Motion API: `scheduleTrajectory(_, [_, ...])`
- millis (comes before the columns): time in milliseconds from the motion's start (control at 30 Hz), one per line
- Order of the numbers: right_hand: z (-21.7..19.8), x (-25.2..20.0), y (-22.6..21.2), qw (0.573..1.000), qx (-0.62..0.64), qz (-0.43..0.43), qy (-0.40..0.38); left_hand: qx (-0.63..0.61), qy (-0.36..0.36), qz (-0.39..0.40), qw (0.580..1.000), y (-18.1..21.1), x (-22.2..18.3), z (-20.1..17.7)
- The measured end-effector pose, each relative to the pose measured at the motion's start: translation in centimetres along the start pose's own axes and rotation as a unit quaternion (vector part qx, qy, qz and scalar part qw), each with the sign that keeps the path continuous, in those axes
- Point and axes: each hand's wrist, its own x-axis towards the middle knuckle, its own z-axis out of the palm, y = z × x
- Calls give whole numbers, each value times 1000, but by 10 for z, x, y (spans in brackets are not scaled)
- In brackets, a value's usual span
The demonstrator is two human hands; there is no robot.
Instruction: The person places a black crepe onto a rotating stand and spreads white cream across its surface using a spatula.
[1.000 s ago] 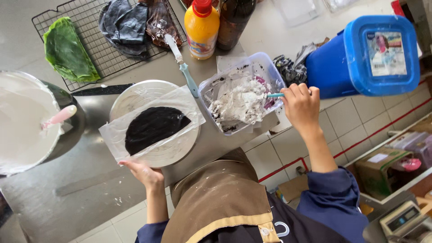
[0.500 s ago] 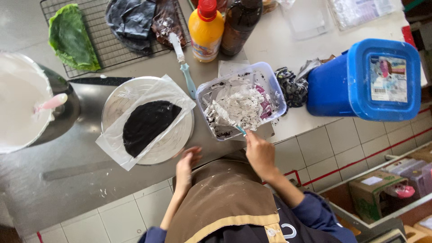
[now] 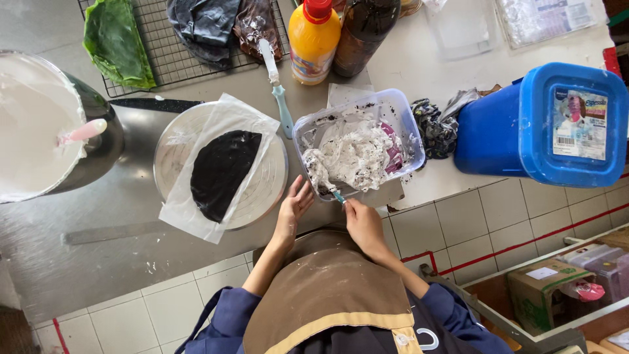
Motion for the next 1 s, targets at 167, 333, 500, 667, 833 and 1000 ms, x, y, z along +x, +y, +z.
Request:
scheduleTrajectory(167, [5,4,22,917,365,121,-110,24,-16,-12,1000,2,1,-6])
scheduleTrajectory(333, [-16,0,24,687,629,262,-252,92,-20,-24,995,3,-15,-17])
scheduleTrajectory(500, [-1,-4,30,610,714,224,-259,169,25,-65,983,33,-63,-46])
scheduleTrajectory(667, [0,11,21,589,763,124,-235,135,123,-43,982,9,-104,-116])
scheduleTrajectory(833, [-24,20,-23,840,533,75,-71,-79,242,17,967,-9,-100,-168])
scheduleTrajectory(1000, [-3,4,-42,983,64,53,162,-149,199,81,965,51,-109,-153])
